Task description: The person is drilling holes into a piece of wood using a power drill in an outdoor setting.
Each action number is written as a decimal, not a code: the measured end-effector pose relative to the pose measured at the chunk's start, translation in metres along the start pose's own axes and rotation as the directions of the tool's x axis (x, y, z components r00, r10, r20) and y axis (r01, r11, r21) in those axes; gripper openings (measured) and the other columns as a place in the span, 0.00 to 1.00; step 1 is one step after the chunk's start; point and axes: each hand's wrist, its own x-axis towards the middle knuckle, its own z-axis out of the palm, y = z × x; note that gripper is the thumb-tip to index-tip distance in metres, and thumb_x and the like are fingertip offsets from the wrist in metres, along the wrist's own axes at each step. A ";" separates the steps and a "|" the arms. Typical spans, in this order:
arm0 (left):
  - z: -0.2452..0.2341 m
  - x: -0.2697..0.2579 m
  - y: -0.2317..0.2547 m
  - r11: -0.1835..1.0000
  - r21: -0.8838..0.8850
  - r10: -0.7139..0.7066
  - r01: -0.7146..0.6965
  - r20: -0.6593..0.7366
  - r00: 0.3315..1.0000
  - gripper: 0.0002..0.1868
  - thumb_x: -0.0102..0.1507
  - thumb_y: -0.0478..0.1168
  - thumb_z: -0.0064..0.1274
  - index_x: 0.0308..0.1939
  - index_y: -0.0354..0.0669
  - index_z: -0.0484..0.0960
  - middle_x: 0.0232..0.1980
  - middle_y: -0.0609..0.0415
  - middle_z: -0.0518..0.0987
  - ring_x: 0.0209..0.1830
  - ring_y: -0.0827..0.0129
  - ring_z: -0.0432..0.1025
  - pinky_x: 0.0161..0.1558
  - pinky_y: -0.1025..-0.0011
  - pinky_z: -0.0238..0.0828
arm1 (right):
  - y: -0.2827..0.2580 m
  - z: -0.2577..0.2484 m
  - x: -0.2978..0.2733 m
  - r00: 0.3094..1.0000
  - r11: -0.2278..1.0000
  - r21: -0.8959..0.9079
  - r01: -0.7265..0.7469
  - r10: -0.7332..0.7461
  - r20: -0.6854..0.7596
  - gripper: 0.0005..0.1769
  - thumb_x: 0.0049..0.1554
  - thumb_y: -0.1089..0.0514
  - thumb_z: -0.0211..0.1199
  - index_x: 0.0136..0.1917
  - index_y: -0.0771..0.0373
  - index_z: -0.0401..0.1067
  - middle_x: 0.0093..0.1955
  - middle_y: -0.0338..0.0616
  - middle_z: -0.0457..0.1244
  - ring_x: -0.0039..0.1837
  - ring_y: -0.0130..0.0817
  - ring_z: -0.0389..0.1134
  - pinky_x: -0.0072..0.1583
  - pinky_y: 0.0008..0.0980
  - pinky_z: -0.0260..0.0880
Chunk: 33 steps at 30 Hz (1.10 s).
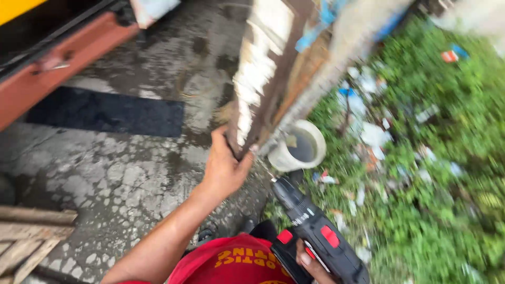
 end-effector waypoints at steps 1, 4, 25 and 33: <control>-0.006 0.005 -0.004 1.000 0.013 -0.007 0.007 -0.037 0.999 0.36 0.63 0.43 0.62 0.64 0.28 0.56 0.53 0.30 0.76 0.52 0.42 0.75 0.51 0.54 0.72 | 0.001 -0.004 0.017 0.999 1.000 -0.006 0.017 -0.016 0.036 0.26 0.49 0.64 0.70 0.62 0.64 0.74 0.40 0.40 0.71 0.44 0.27 0.73 0.50 0.29 0.75; -0.019 0.024 -0.016 0.999 -0.013 0.029 -0.030 -0.064 0.998 0.35 0.61 0.43 0.62 0.63 0.28 0.60 0.53 0.32 0.76 0.53 0.44 0.76 0.53 0.55 0.72 | 0.017 -0.010 0.068 0.912 0.986 -0.012 0.166 -0.149 0.383 0.33 0.53 0.57 0.66 0.70 0.64 0.64 0.36 0.37 0.69 0.39 0.26 0.73 0.44 0.29 0.75; -0.153 0.173 -0.116 0.989 -0.026 -0.149 0.147 -0.277 0.949 0.26 0.58 0.41 0.65 0.54 0.38 0.69 0.44 0.41 0.83 0.48 0.54 0.82 0.48 0.63 0.76 | -0.096 0.155 0.235 0.870 0.987 0.134 0.094 -0.147 0.471 0.23 0.56 0.56 0.66 0.62 0.68 0.69 0.40 0.42 0.66 0.44 0.30 0.68 0.48 0.33 0.71; -0.234 0.243 -0.169 0.981 -0.058 -0.195 0.187 -0.233 0.953 0.26 0.58 0.42 0.65 0.54 0.37 0.70 0.42 0.41 0.83 0.42 0.55 0.83 0.45 0.66 0.76 | 0.281 0.184 0.259 0.839 0.925 0.376 0.058 -0.250 0.484 0.09 0.62 0.64 0.71 0.47 0.68 0.71 0.37 0.39 0.64 0.42 0.29 0.69 0.47 0.32 0.68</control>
